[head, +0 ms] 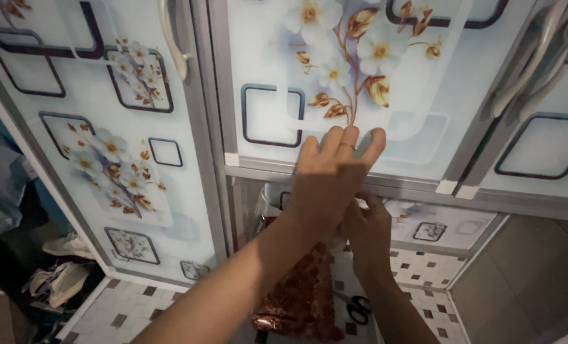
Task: The person wraps a small object with red patterned paper inside a clear plastic bag. They fold the paper around the item, smooth the edges, and adjust the bag to enclose the wrapped package.
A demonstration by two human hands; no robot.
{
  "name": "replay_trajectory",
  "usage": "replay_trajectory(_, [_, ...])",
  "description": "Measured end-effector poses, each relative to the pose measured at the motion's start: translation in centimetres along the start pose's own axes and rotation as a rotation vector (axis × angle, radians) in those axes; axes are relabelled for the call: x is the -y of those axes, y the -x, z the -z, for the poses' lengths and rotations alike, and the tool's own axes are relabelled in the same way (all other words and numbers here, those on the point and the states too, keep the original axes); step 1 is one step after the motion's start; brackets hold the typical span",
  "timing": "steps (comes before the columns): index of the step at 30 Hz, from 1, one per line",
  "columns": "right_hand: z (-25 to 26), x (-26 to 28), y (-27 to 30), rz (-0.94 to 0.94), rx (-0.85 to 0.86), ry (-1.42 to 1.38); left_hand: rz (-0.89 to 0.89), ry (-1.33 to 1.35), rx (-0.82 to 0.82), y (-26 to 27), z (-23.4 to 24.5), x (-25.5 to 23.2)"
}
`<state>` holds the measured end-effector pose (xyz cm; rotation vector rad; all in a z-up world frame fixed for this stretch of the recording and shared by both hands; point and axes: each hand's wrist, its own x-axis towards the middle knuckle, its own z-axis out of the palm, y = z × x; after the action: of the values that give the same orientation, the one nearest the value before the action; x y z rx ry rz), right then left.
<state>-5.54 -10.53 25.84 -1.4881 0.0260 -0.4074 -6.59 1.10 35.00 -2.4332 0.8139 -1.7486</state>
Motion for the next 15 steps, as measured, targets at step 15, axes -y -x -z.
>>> replay_trajectory(15, [-0.5, 1.3, 1.0, 0.021, 0.092, -0.003, 0.134, 0.285, -0.174, 2.8, -0.6, 0.6])
